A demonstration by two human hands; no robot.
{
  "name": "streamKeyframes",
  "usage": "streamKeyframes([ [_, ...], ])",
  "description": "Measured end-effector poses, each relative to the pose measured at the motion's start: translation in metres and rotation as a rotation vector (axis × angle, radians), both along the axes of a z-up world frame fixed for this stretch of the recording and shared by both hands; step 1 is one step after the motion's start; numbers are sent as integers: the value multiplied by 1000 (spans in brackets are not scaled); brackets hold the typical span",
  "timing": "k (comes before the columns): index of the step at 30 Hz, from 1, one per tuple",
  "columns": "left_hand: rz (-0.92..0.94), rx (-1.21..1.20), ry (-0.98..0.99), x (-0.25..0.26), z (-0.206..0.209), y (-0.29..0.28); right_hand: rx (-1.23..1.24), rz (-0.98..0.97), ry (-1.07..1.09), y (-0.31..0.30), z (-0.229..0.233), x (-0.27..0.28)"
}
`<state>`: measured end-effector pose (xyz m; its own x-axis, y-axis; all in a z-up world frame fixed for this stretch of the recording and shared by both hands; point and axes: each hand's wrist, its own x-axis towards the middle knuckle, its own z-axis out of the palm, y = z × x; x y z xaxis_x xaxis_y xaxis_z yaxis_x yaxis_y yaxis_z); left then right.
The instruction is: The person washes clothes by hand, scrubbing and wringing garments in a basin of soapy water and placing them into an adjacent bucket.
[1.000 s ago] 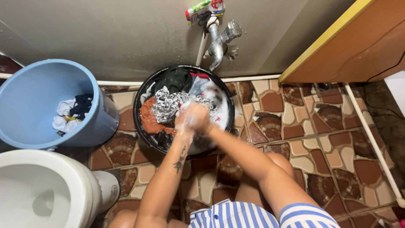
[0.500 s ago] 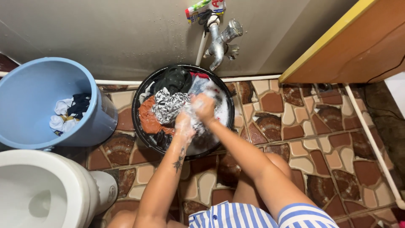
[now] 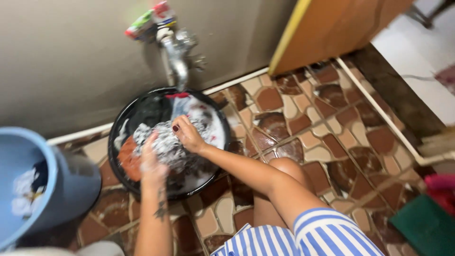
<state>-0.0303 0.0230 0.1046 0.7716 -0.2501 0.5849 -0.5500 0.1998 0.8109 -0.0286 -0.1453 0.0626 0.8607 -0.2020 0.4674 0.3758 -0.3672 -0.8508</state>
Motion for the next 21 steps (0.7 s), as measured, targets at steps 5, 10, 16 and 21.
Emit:
streamKeyframes([
  [5,-240,-416,1135,38,57,28,-305,201,312,-30,-61,10],
  [10,-297,-289,986,74,-6,77,-483,369,701,-43,-97,23],
  [16,234,473,582,86,-98,56,-521,176,-28,-60,-64,51],
  [21,89,-97,1587,58,-85,14,397,76,68,4,5,17],
])
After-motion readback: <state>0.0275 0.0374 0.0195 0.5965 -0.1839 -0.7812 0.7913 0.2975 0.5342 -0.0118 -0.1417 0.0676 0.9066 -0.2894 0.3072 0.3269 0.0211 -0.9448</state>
